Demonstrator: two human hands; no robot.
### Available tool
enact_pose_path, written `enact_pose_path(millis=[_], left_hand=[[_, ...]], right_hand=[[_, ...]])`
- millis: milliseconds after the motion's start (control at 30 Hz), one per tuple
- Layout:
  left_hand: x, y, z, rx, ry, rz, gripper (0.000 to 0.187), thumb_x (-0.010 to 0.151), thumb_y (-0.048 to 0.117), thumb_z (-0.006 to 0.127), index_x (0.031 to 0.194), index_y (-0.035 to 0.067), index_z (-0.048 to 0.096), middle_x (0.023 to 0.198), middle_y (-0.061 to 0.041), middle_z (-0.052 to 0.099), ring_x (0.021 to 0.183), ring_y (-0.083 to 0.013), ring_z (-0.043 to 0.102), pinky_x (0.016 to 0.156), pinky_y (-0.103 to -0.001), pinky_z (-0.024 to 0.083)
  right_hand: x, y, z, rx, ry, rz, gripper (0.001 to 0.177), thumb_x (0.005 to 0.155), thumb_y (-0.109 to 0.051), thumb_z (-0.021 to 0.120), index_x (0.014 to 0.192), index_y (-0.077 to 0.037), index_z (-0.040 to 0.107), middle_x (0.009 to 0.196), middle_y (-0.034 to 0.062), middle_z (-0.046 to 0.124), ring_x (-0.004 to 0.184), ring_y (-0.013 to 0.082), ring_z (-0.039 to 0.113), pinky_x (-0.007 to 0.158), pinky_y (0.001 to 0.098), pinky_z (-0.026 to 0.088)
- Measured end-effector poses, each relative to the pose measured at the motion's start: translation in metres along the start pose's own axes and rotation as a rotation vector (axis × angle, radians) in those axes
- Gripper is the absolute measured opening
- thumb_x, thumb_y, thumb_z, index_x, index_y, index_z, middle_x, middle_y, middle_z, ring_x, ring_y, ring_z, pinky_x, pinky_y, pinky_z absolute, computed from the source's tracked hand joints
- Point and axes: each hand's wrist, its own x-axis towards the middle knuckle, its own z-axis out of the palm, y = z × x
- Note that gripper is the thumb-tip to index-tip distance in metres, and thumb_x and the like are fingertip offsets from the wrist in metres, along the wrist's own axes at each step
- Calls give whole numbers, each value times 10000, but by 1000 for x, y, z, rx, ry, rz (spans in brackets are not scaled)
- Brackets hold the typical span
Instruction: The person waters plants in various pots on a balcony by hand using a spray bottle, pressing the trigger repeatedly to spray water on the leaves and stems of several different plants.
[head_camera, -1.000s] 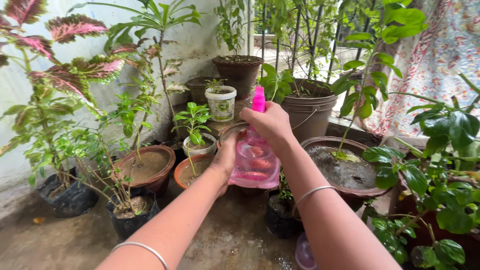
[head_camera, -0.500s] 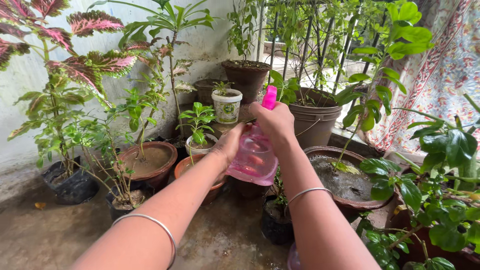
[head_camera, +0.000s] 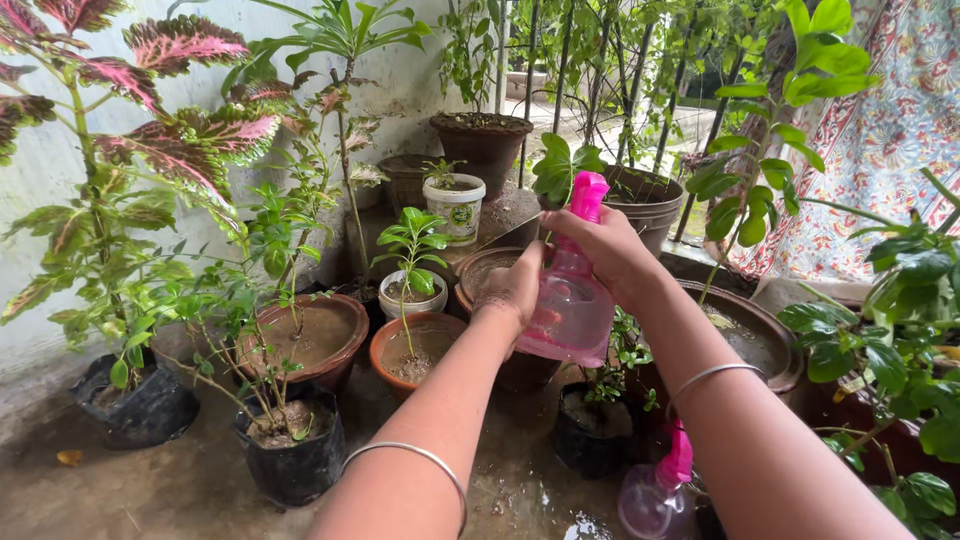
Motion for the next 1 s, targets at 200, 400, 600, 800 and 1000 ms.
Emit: enact_pose_path(millis=[200, 400, 600, 800, 1000], left_hand=[[0, 10, -19, 81, -94, -62, 932, 791, 694, 481, 1331, -50, 634, 1400, -218, 641, 1218, -327, 688, 1040, -422, 499], [18, -8, -28, 135, -110, -38, 956, 810, 710, 439, 1366, -48, 612, 1465, -251, 563, 1364, -377, 549, 1129, -439, 406], [28, -19, -38, 201, -84, -12, 976, 795, 741, 425, 1344, -38, 634, 1459, -250, 576, 1379, -355, 544, 1141, -417, 394], [25, -22, -42, 279, -78, -24, 957, 800, 738, 435, 1344, -23, 639, 1468, -261, 546, 1383, -368, 524, 1145, -417, 396], [22, -22, -41, 235, -135, -59, 925, 801, 719, 424, 1329, -5, 651, 1425, -243, 601, 1332, -363, 583, 1106, -435, 450]], right_hand=[[-11, -9, 12, -35, 0, 80, 355, 777, -297, 794, 1018, -115, 607, 873, 11, 661, 778, 113, 658, 707, 316, 578], [-3, 2, 27, -385, 174, 79, 332, 786, -314, 754, 1002, -75, 674, 885, 38, 701, 773, 127, 656, 726, 310, 540], [-2, 13, 42, -131, 112, 79, 323, 754, -273, 746, 987, -87, 622, 840, 28, 665, 728, 129, 642, 676, 322, 556], [-2, 25, 50, -143, 163, 85, 316, 757, -268, 752, 953, -54, 625, 813, 41, 649, 686, 137, 623, 635, 330, 544], [-1, 27, 47, -164, 179, 130, 320, 756, -256, 724, 966, -36, 624, 811, 51, 642, 677, 149, 616, 612, 345, 541]])
